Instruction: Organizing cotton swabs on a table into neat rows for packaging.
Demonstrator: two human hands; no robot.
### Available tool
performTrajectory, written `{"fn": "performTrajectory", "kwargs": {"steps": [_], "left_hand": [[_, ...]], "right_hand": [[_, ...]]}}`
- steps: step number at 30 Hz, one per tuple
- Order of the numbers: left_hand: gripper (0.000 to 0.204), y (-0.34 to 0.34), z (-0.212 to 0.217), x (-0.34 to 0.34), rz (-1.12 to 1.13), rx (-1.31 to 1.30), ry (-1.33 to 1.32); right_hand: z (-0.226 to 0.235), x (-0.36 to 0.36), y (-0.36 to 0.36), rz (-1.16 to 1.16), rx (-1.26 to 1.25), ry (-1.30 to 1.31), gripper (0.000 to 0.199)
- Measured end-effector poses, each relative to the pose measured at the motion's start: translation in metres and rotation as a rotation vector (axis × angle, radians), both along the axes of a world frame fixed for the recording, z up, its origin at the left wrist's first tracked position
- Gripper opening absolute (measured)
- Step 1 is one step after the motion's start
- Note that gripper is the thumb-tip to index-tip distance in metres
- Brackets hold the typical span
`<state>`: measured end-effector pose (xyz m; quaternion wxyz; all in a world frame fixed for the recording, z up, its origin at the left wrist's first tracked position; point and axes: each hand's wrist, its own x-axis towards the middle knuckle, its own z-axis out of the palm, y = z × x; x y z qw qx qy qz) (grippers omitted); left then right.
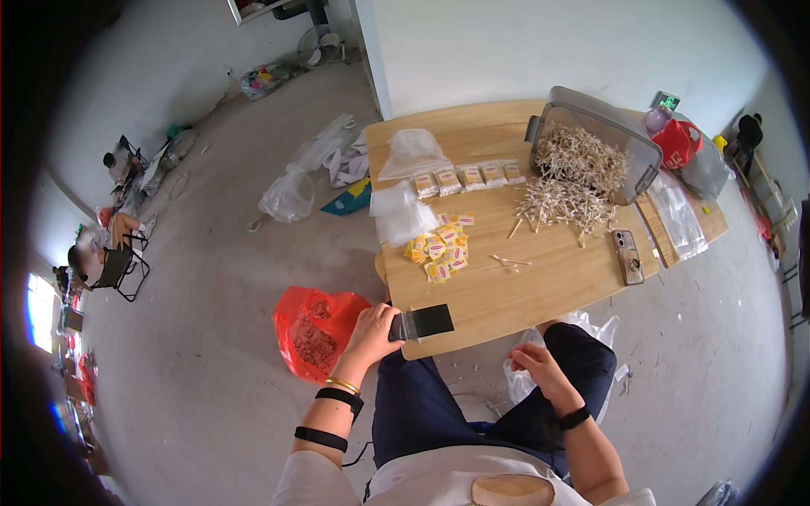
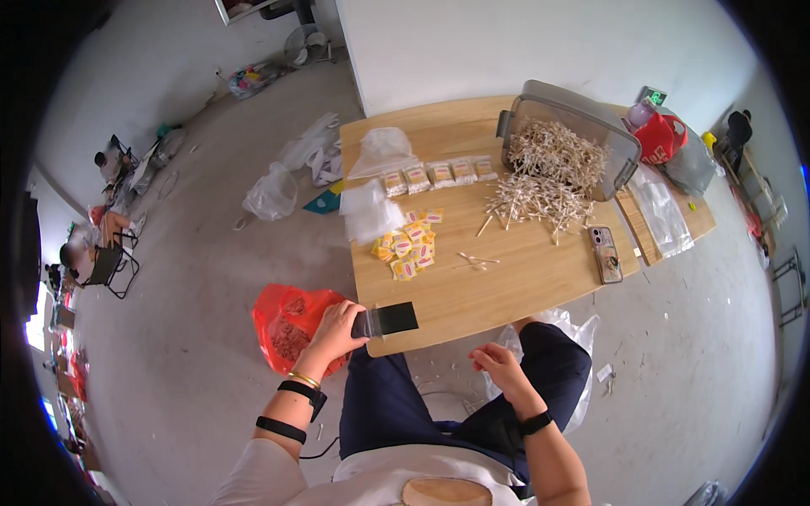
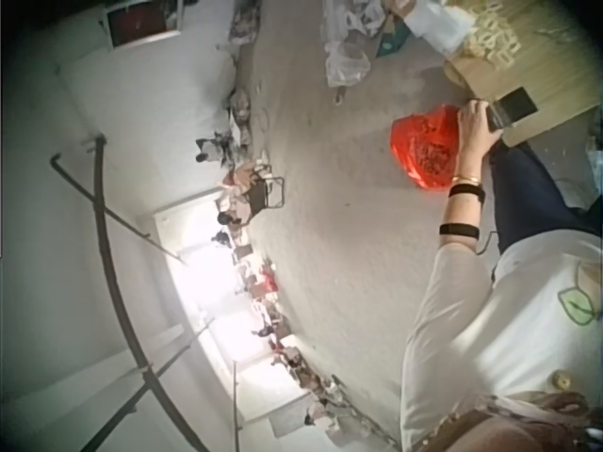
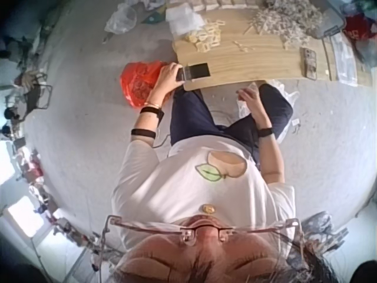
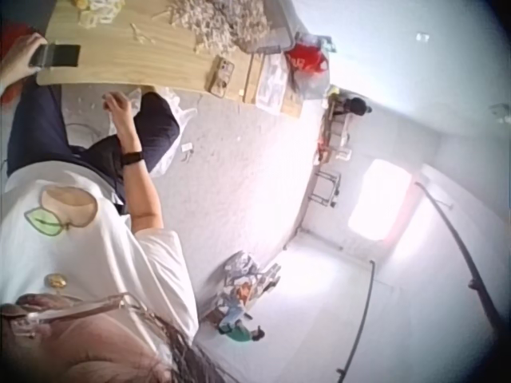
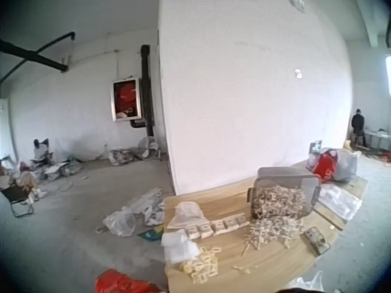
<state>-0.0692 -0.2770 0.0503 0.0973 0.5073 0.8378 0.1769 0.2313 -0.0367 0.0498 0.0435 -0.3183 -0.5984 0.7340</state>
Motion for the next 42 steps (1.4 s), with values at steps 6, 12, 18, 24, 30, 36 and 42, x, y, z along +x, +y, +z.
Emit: {"fn": "performTrajectory", "kwargs": {"steps": [6,12,18,24,30,36,42], "left_hand": [[0.071,0.020,0.002,0.011,0.014,-0.026,0.050],[0.082,0.060,0.015,0.045,-0.003,0.100,-0.008],[0.074,0.138,-0.008,0.085,-0.224,0.198,-0.103],[0.077,0.189,-0.031,0.098,-0.204,0.135,0.013],[0.079,0.204,-0.053,0.087,-0.052,0.207,0.111],[0.078,0.211,-0.055,0.095,-0.032,0.192,0.135],[0.068,0.206,-0.052,0.092,-0.057,0.178,0.103]], "right_hand": [[-0.001,0.000,0.007,0.025,0.035,-0.060,0.024],[-0.004,-0.006,0.047,-0.062,0.216,-0.066,0.022],[-0.004,-0.034,0.088,-0.109,0.432,-0.074,0.019],[-0.017,-0.061,0.118,-0.124,0.645,-0.054,0.018],[-0.027,-0.098,0.124,-0.108,1.111,-0.084,0.013],[-0.036,-0.136,0.124,-0.092,1.171,-0.087,0.012],[-0.038,-0.135,0.145,-0.050,1.206,-0.127,0.010]]}}
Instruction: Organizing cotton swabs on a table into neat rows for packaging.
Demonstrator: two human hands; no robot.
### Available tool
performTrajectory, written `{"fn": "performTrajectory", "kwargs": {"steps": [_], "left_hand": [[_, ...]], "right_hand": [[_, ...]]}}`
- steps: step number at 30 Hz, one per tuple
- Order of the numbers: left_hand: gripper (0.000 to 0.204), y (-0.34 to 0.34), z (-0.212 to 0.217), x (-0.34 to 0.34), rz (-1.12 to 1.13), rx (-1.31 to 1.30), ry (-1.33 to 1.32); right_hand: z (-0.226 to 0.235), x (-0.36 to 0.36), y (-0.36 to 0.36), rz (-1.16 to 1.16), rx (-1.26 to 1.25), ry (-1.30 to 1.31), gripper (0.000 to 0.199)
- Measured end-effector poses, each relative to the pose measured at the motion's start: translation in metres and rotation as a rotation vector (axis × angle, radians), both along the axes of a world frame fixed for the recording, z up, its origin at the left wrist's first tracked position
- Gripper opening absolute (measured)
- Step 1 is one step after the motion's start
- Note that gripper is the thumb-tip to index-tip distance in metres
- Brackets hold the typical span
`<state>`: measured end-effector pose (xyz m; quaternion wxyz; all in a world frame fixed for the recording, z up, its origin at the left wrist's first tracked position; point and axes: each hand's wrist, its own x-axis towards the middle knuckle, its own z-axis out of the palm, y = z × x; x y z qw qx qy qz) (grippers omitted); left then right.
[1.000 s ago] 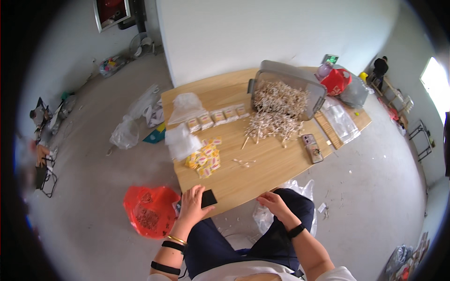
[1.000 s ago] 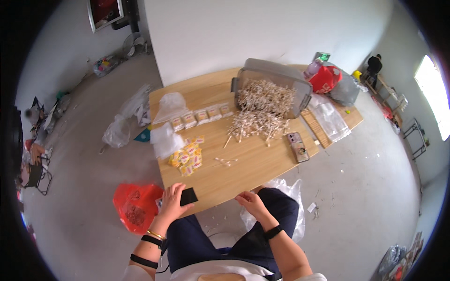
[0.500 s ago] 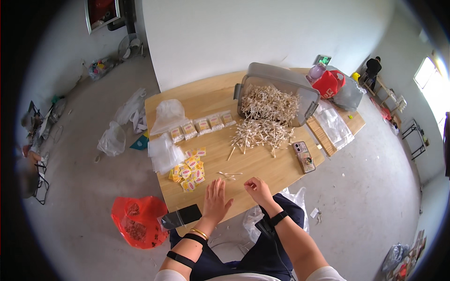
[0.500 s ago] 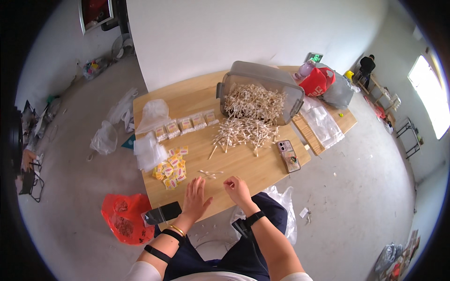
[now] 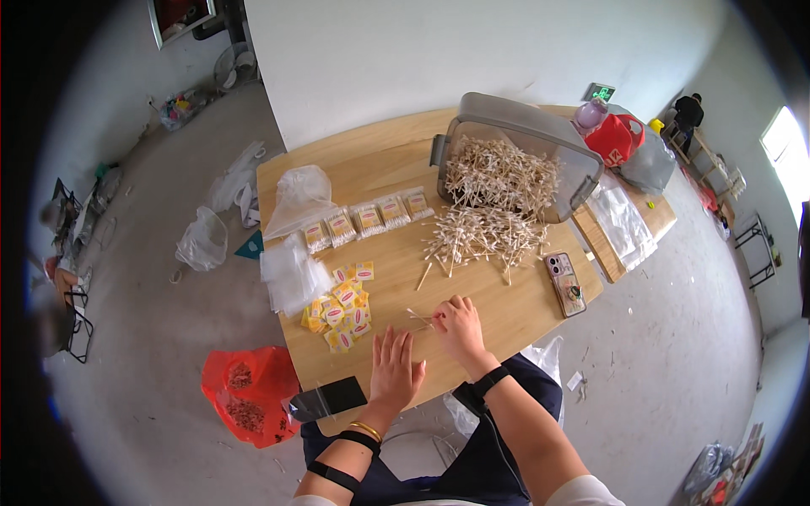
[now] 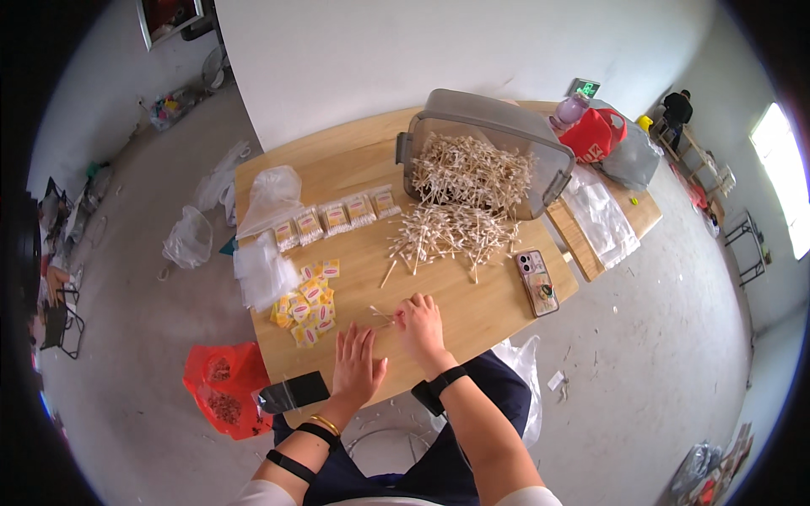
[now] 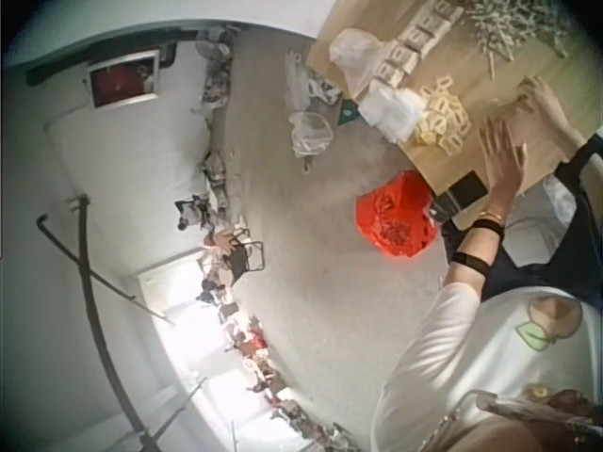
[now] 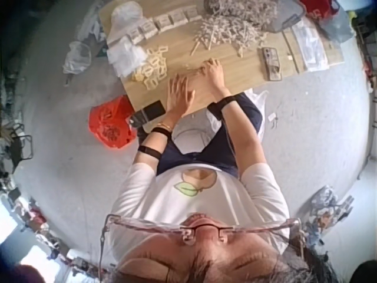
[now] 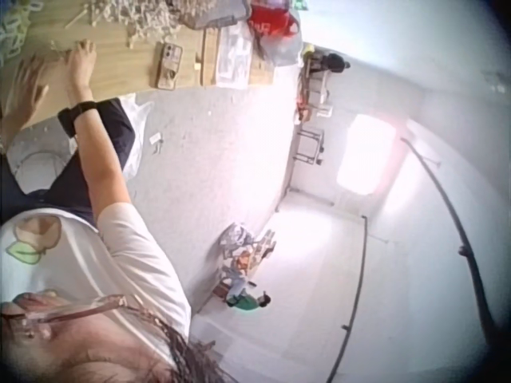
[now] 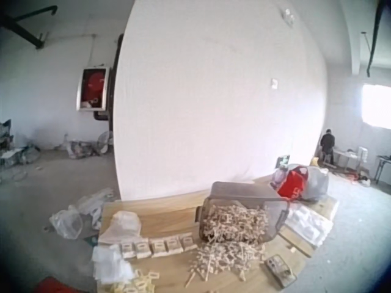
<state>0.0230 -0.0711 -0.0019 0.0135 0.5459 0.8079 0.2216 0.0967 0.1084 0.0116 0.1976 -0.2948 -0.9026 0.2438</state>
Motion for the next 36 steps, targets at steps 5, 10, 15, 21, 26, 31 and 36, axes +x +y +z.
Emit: {"fn": "performTrajectory", "kwargs": {"steps": [5,10,15,21,26,31,36], "left_hand": [[0.066,0.003,0.003,0.000,-0.018,0.014,-0.021],[0.069,0.005,0.002,-0.001,-0.024,-0.043,-0.007],[0.072,0.005,0.007,-0.001,-0.024,-0.085,0.002],[0.072,0.007,0.005,0.001,-0.031,-0.108,0.022],[0.074,0.002,0.004,-0.001,-0.010,-0.098,0.002],[0.076,0.001,0.008,-0.004,-0.019,-0.098,0.009],[0.075,0.012,0.003,0.003,-0.016,-0.159,0.031]], "right_hand": [[0.003,-0.001,0.013,0.056,-0.049,0.085,0.010],[-0.001,-0.015,0.010,0.197,-0.118,-0.020,0.017],[0.012,-0.043,0.033,0.097,0.039,0.062,0.022],[0.000,-0.061,0.049,0.042,0.272,-0.034,0.011],[-0.002,-0.057,0.029,0.132,0.043,-0.245,0.012],[0.015,-0.070,0.057,-0.169,0.312,-0.105,0.010],[-0.014,-0.059,0.075,-0.258,0.263,-0.114,0.007]]}}
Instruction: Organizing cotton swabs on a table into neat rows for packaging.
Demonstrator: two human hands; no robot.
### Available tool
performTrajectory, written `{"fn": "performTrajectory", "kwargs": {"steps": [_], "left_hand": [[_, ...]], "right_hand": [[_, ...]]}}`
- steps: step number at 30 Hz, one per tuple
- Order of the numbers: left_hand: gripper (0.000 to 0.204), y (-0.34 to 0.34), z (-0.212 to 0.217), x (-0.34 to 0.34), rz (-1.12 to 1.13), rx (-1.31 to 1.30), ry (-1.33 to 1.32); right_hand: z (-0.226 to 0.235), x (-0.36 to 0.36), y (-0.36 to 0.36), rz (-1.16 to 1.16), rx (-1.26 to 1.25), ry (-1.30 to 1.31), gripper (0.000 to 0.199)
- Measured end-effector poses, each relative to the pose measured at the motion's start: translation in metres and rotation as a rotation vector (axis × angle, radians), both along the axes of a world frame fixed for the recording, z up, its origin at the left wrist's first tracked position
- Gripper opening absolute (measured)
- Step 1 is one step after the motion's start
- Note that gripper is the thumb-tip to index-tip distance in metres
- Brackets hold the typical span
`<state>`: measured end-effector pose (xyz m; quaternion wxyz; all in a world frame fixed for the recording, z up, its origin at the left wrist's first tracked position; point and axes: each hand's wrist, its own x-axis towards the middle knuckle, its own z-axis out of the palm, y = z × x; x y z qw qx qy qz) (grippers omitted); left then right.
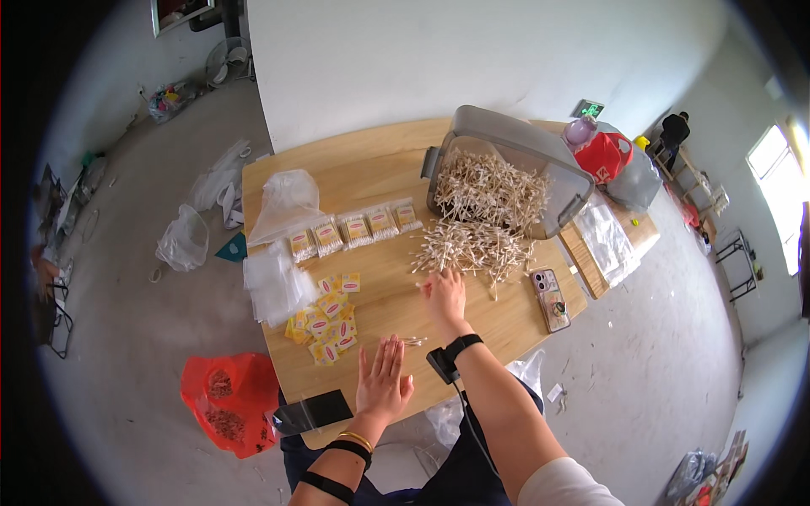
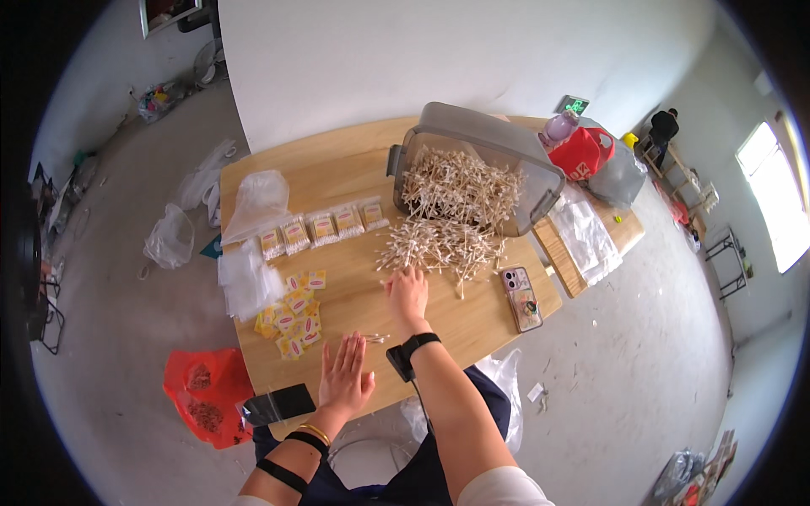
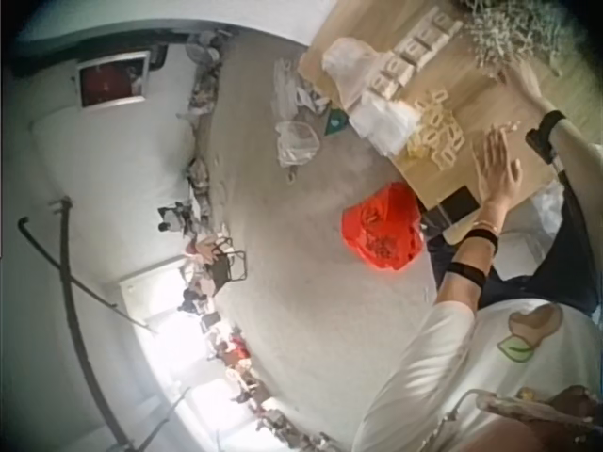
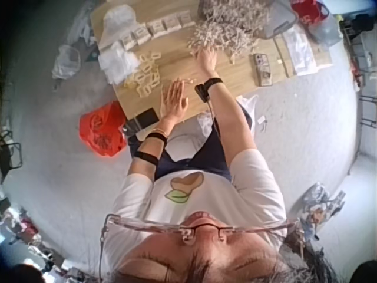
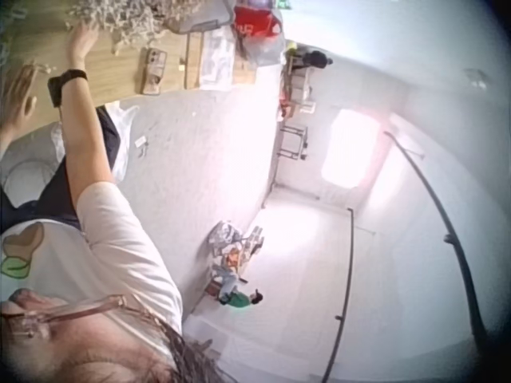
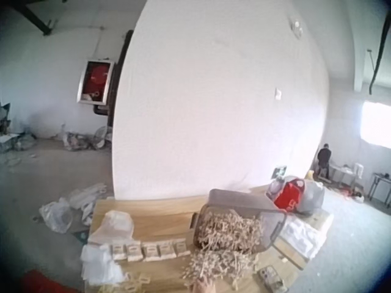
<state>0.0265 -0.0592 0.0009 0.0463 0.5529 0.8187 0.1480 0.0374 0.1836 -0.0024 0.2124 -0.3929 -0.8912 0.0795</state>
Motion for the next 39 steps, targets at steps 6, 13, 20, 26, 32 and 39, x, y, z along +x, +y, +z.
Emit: {"fn": "performTrajectory", "kwargs": {"steps": [6,13,20,26,32,39], "left_hand": [[0.077,-0.012,0.003,-0.007,0.020,0.001,-0.006],[0.074,-0.005,0.006,-0.003,0.025,-0.026,0.017],[0.075,-0.005,0.001,0.000,0.035,0.022,-0.035],[0.074,-0.011,0.007,-0.003,0.059,-0.029,-0.018],[0.073,-0.007,0.008,-0.003,0.053,0.003,-0.010],[0.075,-0.003,-0.004,0.001,0.033,0.048,-0.008]], "right_hand": [[0.005,0.065,-0.038,0.307,-0.236,-0.047,0.010],[0.023,0.098,0.032,0.158,-0.282,0.161,0.021],[0.003,0.051,0.035,0.157,-0.195,0.118,0.024],[-0.005,0.105,0.035,0.109,-0.163,0.026,0.010],[0.012,0.084,0.035,0.107,-0.174,0.145,0.016],[-0.011,0.023,-0.009,-0.058,-0.211,0.063,0.019]]}}
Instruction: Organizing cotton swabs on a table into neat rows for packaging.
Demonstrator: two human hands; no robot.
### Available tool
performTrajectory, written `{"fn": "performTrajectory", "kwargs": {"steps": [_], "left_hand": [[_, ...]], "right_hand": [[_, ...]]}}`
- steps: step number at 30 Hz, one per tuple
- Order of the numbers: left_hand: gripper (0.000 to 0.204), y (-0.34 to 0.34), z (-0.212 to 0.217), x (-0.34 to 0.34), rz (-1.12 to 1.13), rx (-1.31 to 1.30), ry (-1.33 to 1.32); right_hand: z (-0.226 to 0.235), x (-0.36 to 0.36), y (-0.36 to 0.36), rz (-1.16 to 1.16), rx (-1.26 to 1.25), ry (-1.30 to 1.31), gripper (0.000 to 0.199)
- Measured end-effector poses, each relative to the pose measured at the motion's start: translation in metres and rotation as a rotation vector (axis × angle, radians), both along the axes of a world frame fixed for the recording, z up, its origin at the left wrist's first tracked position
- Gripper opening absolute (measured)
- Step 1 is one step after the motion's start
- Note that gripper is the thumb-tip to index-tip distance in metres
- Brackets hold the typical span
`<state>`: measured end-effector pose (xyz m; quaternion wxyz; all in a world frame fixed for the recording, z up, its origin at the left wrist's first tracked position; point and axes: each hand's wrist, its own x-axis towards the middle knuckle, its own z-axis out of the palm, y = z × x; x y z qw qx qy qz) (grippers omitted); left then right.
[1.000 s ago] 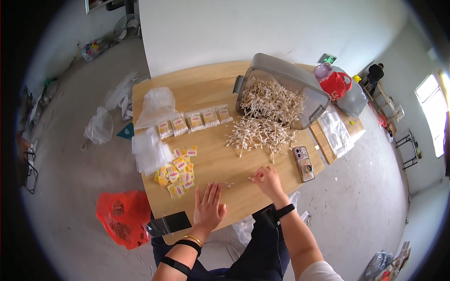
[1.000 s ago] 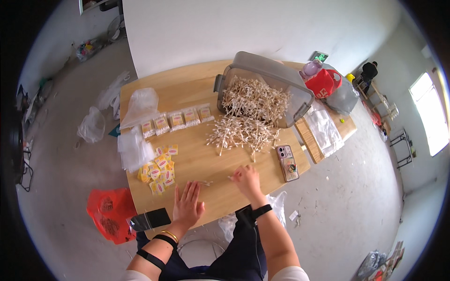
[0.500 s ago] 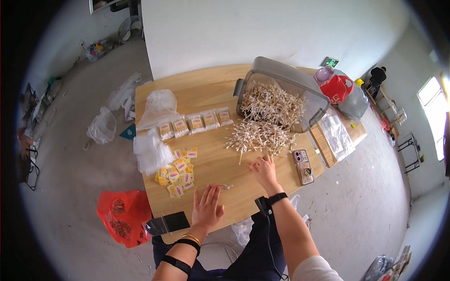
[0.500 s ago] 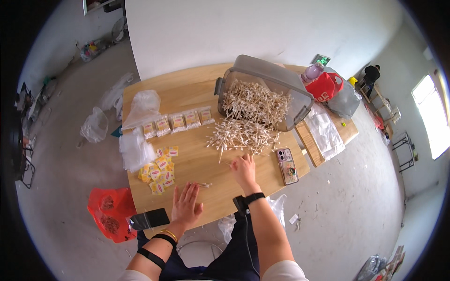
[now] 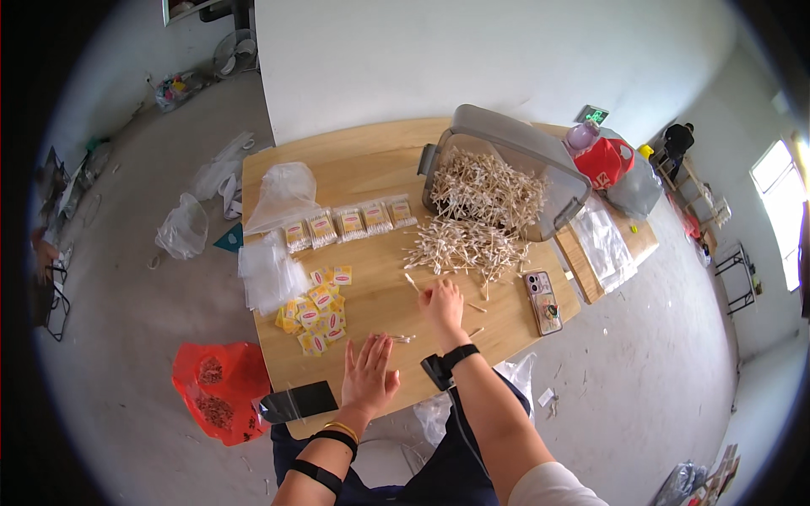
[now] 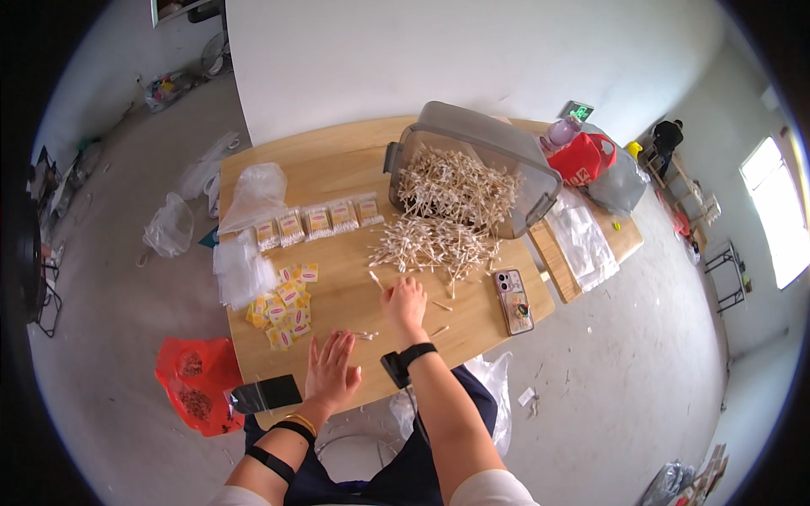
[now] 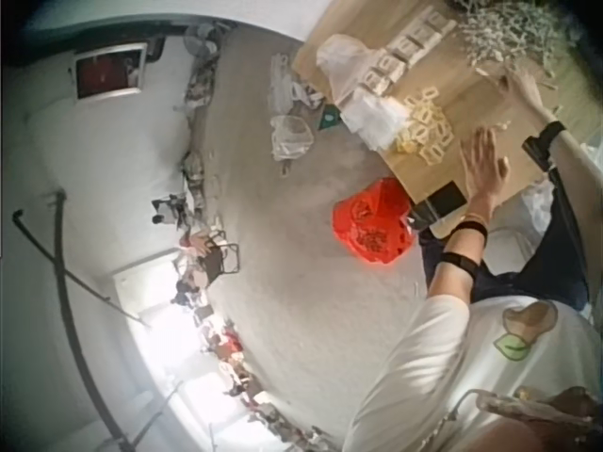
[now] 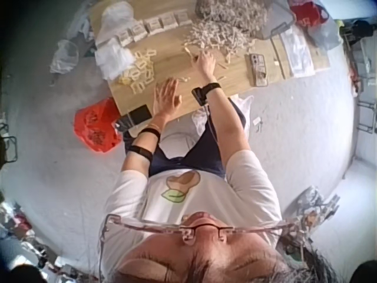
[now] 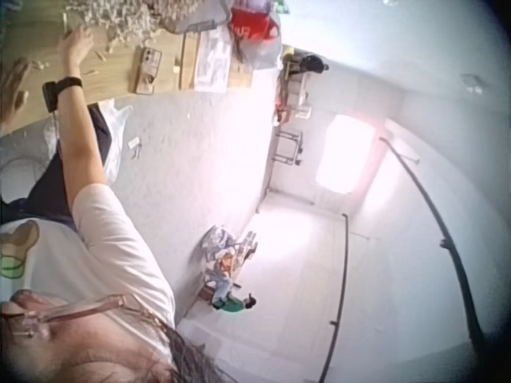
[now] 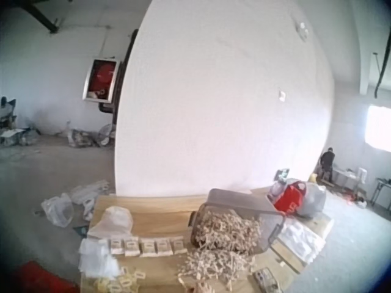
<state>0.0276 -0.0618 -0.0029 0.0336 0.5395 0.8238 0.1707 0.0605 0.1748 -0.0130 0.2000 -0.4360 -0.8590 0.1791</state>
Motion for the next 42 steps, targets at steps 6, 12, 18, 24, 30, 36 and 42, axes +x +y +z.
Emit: {"fn": "performTrajectory", "kwargs": {"steps": [6,12,18,24,30,36,42], "left_hand": [[0.077,-0.009,0.002,-0.004,0.013,0.047,-0.035],[0.073,-0.001,0.010,-0.004,-0.003,-0.001,-0.007],[0.072,-0.003,0.004,-0.004,0.004,-0.019,0.012],[0.074,-0.006,0.001,-0.002,-0.002,0.042,-0.018],[0.074,-0.007,0.001,-0.004,0.001,0.072,-0.033],[0.073,-0.003,0.003,-0.002,0.011,0.087,-0.036],[0.073,-0.005,0.000,-0.002,0.018,0.091,-0.041]], "right_hand": [[0.004,0.016,-0.041,0.460,-0.121,-0.008,0.012],[0.020,-0.003,0.040,0.088,-0.156,0.142,0.018],[0.012,-0.022,0.051,-0.106,-0.067,0.110,0.030],[0.009,-0.018,0.043,-0.151,-0.053,0.049,0.021],[0.013,0.009,0.018,0.112,-0.099,-0.041,0.017],[0.018,0.032,0.012,0.235,-0.244,0.104,0.022],[0.010,0.013,-0.012,0.226,-0.073,0.165,0.038]]}}
